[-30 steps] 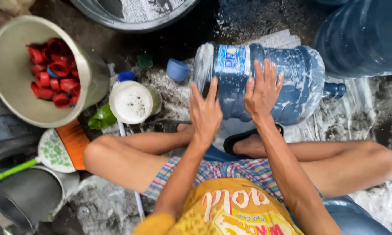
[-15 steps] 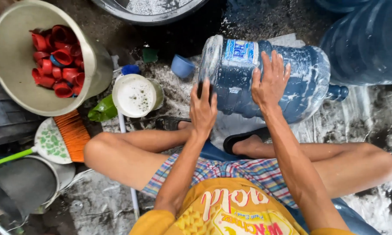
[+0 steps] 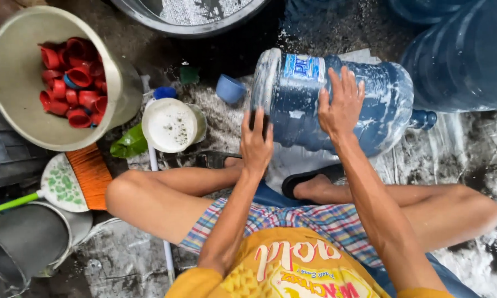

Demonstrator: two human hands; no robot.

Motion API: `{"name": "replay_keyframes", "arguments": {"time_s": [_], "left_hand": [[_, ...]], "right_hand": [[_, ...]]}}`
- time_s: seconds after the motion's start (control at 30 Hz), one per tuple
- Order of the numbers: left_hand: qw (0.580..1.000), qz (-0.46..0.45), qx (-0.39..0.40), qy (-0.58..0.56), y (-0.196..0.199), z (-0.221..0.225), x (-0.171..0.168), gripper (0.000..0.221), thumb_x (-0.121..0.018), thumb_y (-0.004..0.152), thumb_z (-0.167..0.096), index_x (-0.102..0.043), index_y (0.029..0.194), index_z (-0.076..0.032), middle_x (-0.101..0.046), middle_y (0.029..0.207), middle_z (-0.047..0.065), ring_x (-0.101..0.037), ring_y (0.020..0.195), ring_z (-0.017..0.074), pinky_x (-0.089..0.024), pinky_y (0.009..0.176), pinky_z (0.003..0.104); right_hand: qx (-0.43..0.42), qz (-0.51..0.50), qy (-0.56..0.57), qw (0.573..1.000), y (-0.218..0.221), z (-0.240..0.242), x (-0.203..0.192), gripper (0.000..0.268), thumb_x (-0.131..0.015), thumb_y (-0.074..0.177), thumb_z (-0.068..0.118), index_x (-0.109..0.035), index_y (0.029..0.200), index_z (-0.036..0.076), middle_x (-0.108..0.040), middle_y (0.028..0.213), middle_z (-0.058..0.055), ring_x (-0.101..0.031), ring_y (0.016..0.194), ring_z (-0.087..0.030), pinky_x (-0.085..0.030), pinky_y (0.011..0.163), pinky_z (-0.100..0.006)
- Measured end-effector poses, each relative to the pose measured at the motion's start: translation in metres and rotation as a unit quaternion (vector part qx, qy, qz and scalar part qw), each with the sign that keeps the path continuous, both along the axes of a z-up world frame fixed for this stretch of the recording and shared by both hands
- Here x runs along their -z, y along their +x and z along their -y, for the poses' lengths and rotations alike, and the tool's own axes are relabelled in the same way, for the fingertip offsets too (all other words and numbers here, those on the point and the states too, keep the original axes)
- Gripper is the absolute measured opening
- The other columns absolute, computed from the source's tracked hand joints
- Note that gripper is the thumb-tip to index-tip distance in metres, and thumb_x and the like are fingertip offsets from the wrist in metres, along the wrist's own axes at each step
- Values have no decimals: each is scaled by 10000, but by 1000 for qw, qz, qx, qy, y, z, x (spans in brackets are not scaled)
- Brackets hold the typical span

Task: Manually washing and rinsing the exterior of a large plastic water jug.

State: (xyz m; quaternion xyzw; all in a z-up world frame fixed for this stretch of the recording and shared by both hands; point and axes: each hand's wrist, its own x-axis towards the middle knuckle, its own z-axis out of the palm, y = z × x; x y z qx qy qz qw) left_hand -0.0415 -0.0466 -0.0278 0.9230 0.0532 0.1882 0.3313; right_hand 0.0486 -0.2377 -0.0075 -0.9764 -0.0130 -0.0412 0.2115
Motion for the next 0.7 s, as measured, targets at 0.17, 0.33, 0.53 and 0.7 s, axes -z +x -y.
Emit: {"name": "replay_keyframes", "arguments": {"time_s": [0.17, 0.33, 0.53, 0.7], "left_hand": [[996, -23, -14, 82, 92, 14, -14, 696, -669, 830, -140, -329, 1418, -290, -540, 1210, 163, -637, 978, 327, -577, 774, 407], [986, -85, -38, -141, 26, 1, -41, 566, -504, 951, -253, -242, 1453, -272, -535, 1226, 97, -650, 891, 280, -542, 644, 348], [941, -138, -101, -292, 46, -7, -23, 617, -453, 918, -344, -253, 1450, -103, -436, 1414, 180, -543, 1194, 323, -473, 931, 375], [977, -24, 9, -214, 95, -8, -8, 494, -452, 982, -315, -289, 1447, -275, -532, 1325, 46, -620, 1086, 239, -499, 846, 327]], "right_hand": [[-12, 53, 28, 998, -1, -8, -14, 423, -507, 938, 205, -518, 1338, 67, -450, 1398, -190, -375, 1307, -357, -180, 1082, -509], [10, 53, 25, 998, 0, -10, -20, 421, -511, 930, 184, -513, 1336, 72, -451, 1401, -180, -382, 1307, -333, -176, 1089, -493], [12, 63, 22, 998, -3, -12, -18, 421, -502, 928, 189, -514, 1331, 68, -448, 1399, -175, -377, 1305, -343, -187, 1090, -492], [7, 72, 27, 997, -3, -8, -7, 421, -518, 941, 201, -508, 1351, 106, -434, 1410, -159, -353, 1320, -337, -181, 1091, -509]]}}
